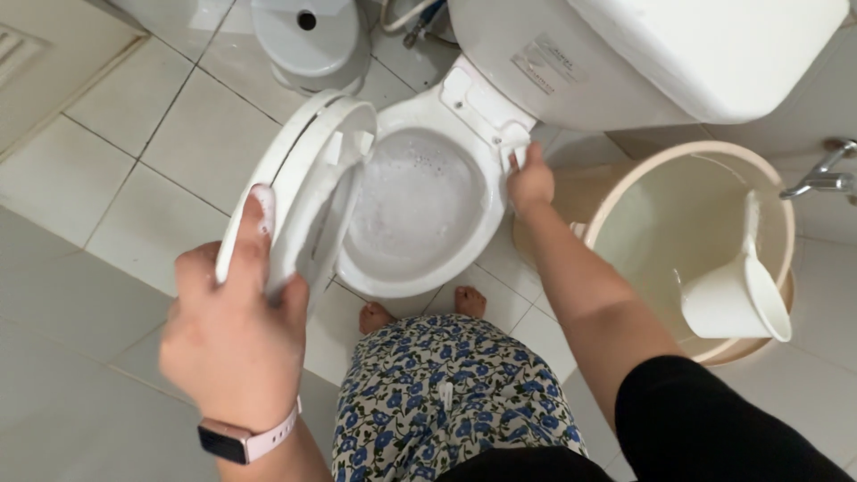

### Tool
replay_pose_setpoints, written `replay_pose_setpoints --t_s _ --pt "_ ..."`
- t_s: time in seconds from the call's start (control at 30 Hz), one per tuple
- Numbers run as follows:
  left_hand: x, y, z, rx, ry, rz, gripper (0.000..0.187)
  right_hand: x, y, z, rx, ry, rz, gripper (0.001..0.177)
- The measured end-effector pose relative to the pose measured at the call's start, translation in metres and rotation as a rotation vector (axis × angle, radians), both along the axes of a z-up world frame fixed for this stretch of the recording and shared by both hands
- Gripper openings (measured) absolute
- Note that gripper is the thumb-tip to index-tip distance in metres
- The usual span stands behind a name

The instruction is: The person scrubs the inside of a toilet bowl with a toilet brush, then wipes the toilet seat and lid with a sponge. They also wipe the top of the toilet tank and the surrounding floor area.

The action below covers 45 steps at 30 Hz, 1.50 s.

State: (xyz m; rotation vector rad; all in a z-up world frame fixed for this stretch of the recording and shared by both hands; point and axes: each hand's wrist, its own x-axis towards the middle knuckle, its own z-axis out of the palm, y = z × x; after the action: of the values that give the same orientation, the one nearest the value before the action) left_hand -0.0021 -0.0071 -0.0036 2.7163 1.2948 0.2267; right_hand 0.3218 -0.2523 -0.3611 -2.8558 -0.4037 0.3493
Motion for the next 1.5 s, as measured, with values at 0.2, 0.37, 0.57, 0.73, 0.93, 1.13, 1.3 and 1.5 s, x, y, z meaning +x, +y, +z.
replay_pose_setpoints --t_s 0.2,0.37,0.57,0.73,0.93,1.13,1.3,1.5 --pt "-0.007 -0.003 -0.009 0.012 0.048 -0.008 0.088 -0.039 0.0 0.018 -0.057 0.0 0.231 0.04" --pt "-0.008 -0.008 -0.009 -0.034 0.015 -0.006 0.09 0.025 0.093 0.022 0.279 -0.307 0.339 0.051" --pt "-0.009 -0.002 -0.009 -0.049 -0.013 -0.015 0.087 0.039 0.096 0.009 -0.072 0.118 0.186 0.041" --pt "-0.006 0.005 -0.003 -0.062 -0.043 -0.02 0.085 0.042 0.107 0.021 -0.005 0.093 0.046 0.037" --pt "-0.011 -0.001 -0.007 -0.062 -0.015 -0.011 0.081 0.062 0.105 0.019 -0.238 0.063 0.202 0.036" --pt "-0.011 0.005 -0.006 -0.017 -0.106 -0.044 0.081 0.078 0.045 0.057 -0.393 -0.039 0.536 0.037" --pt "-0.011 0.009 -0.008 -0.021 -0.069 -0.036 0.08 0.059 0.02 0.063 -0.165 -0.069 0.47 0.043" --pt "-0.011 0.01 -0.008 -0.025 -0.093 -0.031 0.078 0.075 0.077 -0.011 0.119 -0.116 0.351 0.039"
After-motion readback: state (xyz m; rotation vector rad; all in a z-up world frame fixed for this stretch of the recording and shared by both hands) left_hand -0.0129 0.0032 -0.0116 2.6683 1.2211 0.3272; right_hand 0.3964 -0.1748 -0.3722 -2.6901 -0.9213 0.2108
